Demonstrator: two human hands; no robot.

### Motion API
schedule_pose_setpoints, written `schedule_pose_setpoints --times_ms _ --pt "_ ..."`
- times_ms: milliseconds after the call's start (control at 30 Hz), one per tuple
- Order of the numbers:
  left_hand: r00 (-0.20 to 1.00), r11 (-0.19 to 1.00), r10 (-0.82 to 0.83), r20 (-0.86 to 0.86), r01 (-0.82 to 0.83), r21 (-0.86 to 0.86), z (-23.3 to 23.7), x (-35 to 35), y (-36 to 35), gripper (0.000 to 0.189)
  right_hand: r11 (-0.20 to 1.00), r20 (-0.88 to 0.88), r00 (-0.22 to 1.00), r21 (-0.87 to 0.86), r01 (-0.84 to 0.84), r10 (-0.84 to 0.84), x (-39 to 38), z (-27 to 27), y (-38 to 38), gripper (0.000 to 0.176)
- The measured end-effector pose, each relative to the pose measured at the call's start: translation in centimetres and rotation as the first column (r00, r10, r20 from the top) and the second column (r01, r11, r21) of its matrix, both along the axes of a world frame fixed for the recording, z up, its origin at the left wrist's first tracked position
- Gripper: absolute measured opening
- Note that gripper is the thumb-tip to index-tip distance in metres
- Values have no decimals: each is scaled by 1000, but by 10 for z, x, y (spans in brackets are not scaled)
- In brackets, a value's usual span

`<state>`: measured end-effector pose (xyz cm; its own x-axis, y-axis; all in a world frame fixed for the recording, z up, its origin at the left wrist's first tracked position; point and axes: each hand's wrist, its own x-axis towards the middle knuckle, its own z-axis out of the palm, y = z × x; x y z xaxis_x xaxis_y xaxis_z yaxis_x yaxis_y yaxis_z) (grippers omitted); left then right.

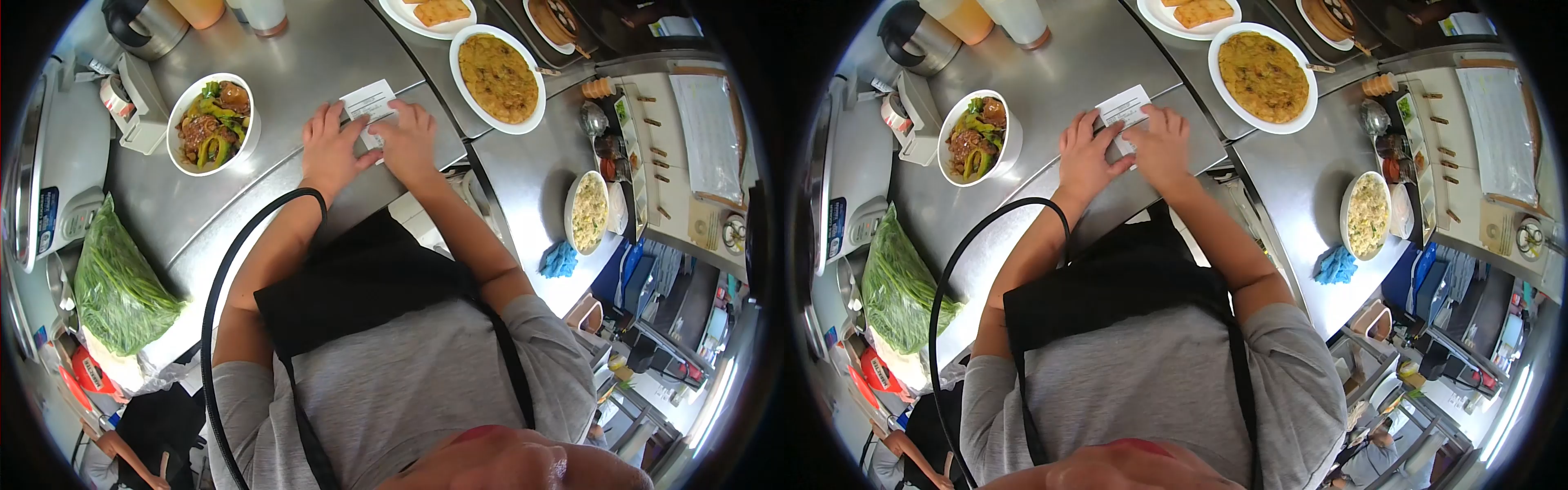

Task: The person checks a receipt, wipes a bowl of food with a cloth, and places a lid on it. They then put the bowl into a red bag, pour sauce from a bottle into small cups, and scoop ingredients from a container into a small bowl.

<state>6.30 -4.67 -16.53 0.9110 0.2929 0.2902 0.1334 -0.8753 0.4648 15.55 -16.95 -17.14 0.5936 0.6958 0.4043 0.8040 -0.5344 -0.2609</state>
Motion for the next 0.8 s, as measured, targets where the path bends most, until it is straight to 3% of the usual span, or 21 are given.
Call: schedule_pose_setpoints --times_ms 133,267,367,500,533,633,733,800 --pt "1000 1000 -1 -7 1 -2 0 0 2 51 971 104 970 -82 227 -218 32 9 -23 7" --pt "1000 1000 6 -18 -7 -12 1 1 2 53 939 -216 932 -249 237 -292 43 7 -30 15" --pt "1000 1000 21 -18 -21 -14 3 1 0 54 938 -480 815 -274 212 -325 27 19 -14 23" --pt "998 998 56 -8 -56 -12 4 1 -3 57 946 -636 738 -325 9 -226 30 31 -5 31" --pt "998 998 66 0 -66 -6 4 1 -3 57 951 -552 815 -310 -2 -178 35 15 -5 31" --pt "998 998 66 16 -66 12 5 1 -3 59 978 -660 750 -184 -101 -46 46 20 -3 26" --pt "996 996 82 41 -83 22 6 2 -4 62 995 -904 427 -55 -78 -17 57 17 1 22" --pt "994 995 100 39 -99 -33 6 1 -4 62 996 -918 396 -4 -91 33 64 33 4 23"
